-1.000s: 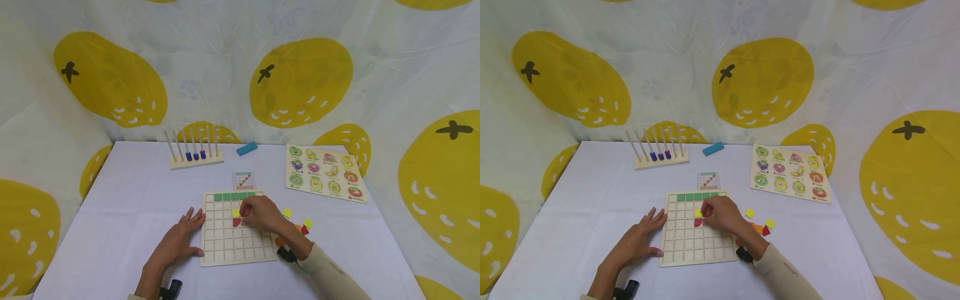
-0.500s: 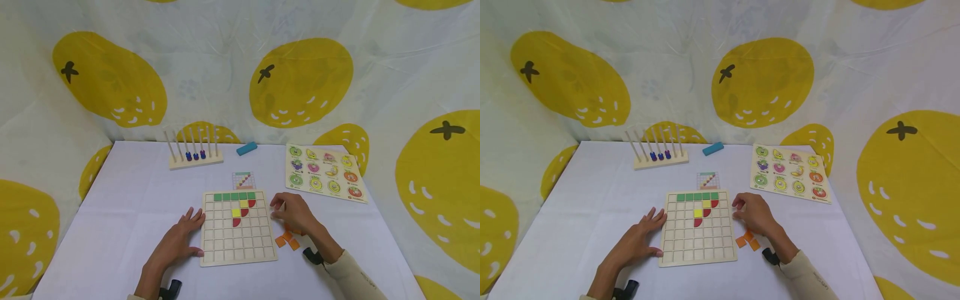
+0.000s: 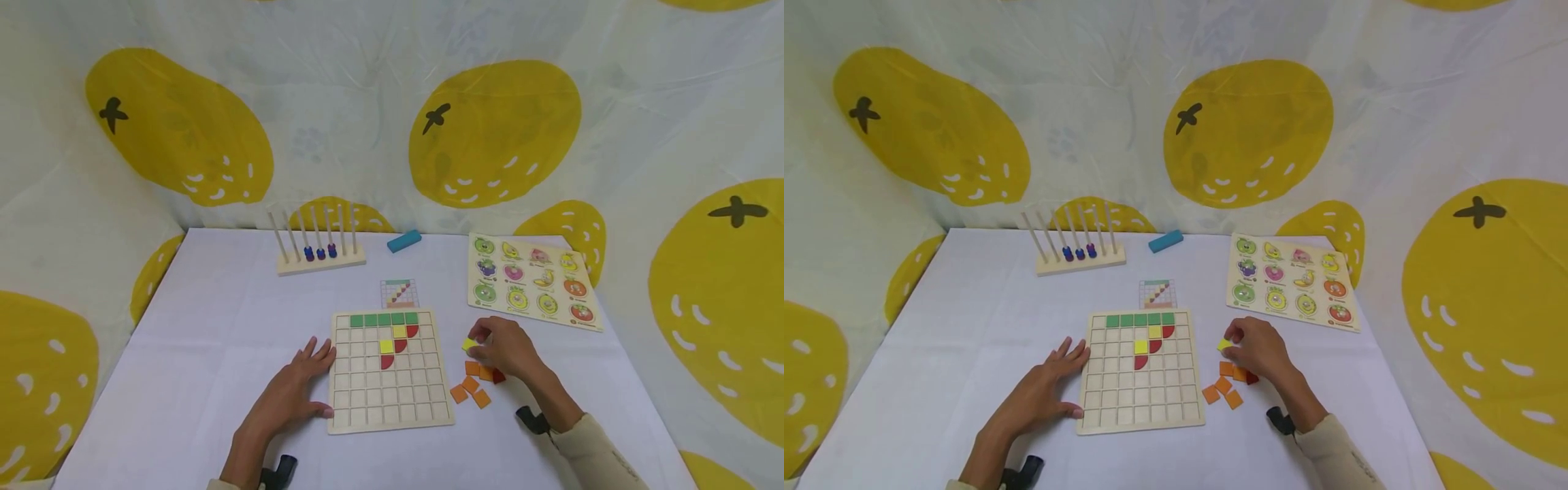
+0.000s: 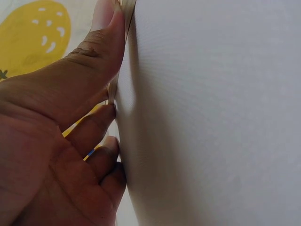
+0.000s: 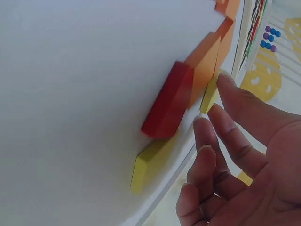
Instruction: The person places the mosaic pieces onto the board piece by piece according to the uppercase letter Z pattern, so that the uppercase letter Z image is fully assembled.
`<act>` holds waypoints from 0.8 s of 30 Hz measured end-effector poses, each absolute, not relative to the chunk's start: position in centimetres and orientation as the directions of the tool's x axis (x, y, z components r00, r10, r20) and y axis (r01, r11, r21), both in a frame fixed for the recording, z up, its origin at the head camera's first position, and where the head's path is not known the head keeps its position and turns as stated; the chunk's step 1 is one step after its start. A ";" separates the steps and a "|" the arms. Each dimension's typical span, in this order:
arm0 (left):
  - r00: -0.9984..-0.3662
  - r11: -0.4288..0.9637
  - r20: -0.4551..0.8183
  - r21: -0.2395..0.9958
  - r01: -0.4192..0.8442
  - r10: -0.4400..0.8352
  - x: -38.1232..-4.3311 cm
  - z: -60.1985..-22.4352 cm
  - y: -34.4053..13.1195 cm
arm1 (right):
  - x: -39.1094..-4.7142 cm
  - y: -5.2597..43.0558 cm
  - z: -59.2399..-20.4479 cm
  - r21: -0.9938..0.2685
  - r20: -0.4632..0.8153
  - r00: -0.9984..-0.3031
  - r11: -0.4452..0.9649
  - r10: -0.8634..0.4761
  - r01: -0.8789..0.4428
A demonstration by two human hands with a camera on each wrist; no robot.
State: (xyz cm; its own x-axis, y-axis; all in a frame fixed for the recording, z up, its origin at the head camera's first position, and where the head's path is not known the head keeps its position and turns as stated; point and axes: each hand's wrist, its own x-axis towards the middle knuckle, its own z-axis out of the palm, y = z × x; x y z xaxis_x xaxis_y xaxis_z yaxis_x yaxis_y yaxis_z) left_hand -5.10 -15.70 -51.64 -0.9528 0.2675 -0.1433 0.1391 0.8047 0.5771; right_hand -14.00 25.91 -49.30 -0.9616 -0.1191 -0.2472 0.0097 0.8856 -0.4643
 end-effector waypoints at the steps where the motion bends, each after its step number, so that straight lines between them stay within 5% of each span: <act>1: -0.953 0.805 -0.146 0.577 0.138 0.267 -5.1 -51.6 -15.7 | -14.1 25.8 -49.4 -0.464 -0.250 -0.961 0.886 -0.119 0.011; 24: -0.953 0.808 -0.162 0.577 0.119 0.256 -5.1 -51.7 -15.6 | -14.5 20.1 -48.7 -0.573 -0.096 -0.972 0.810 -0.216 -0.124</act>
